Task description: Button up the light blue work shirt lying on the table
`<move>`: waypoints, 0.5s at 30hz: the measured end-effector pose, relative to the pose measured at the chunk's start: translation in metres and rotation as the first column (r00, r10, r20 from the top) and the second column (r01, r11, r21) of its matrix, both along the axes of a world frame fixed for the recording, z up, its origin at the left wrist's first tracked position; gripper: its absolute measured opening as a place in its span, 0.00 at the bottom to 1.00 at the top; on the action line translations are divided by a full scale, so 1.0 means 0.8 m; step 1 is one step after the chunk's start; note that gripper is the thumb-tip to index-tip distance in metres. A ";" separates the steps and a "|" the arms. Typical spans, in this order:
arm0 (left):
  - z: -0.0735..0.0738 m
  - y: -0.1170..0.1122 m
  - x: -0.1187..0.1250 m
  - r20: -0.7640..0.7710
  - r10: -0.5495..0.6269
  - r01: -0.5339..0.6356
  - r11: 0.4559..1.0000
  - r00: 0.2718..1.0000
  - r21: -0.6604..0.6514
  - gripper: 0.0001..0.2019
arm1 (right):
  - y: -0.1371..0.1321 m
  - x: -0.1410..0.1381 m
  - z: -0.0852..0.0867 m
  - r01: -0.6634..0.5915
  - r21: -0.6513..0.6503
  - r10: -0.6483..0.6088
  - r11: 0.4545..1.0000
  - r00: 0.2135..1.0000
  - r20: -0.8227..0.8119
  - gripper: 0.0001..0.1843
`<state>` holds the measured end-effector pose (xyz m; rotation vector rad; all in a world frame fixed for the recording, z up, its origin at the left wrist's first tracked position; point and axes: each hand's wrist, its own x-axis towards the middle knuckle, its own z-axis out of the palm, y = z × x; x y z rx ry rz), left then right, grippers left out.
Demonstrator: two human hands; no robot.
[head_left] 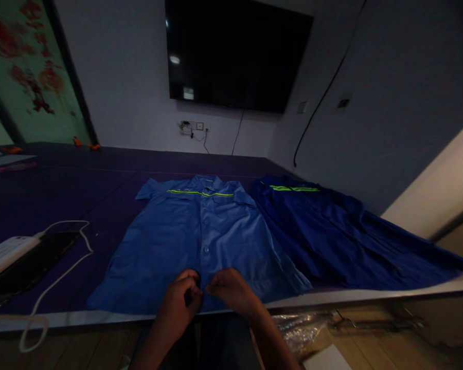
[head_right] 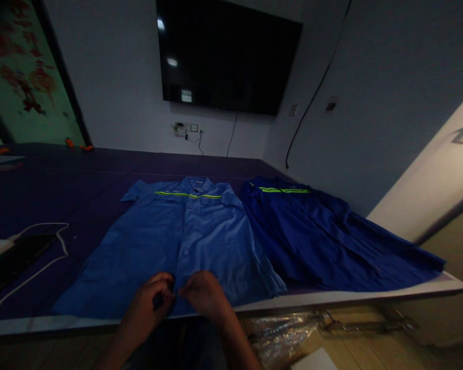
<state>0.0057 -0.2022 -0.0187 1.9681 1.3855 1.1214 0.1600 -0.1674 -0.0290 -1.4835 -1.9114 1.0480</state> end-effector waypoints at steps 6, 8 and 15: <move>0.001 -0.002 0.002 -0.025 0.034 -0.034 0.999 0.999 -0.004 0.01 | 0.011 0.004 0.000 -0.055 -0.079 0.048 0.995 0.995 -0.089 0.08; 0.000 -0.002 0.003 -0.048 0.043 -0.042 0.999 0.998 0.005 0.01 | 0.009 0.004 0.002 -0.054 -0.079 0.046 0.995 0.994 -0.103 0.08; -0.001 -0.002 0.002 0.088 0.063 -0.055 0.995 0.994 -0.084 0.03 | 0.002 0.004 0.002 -0.047 -0.066 0.035 0.997 0.984 -0.175 0.06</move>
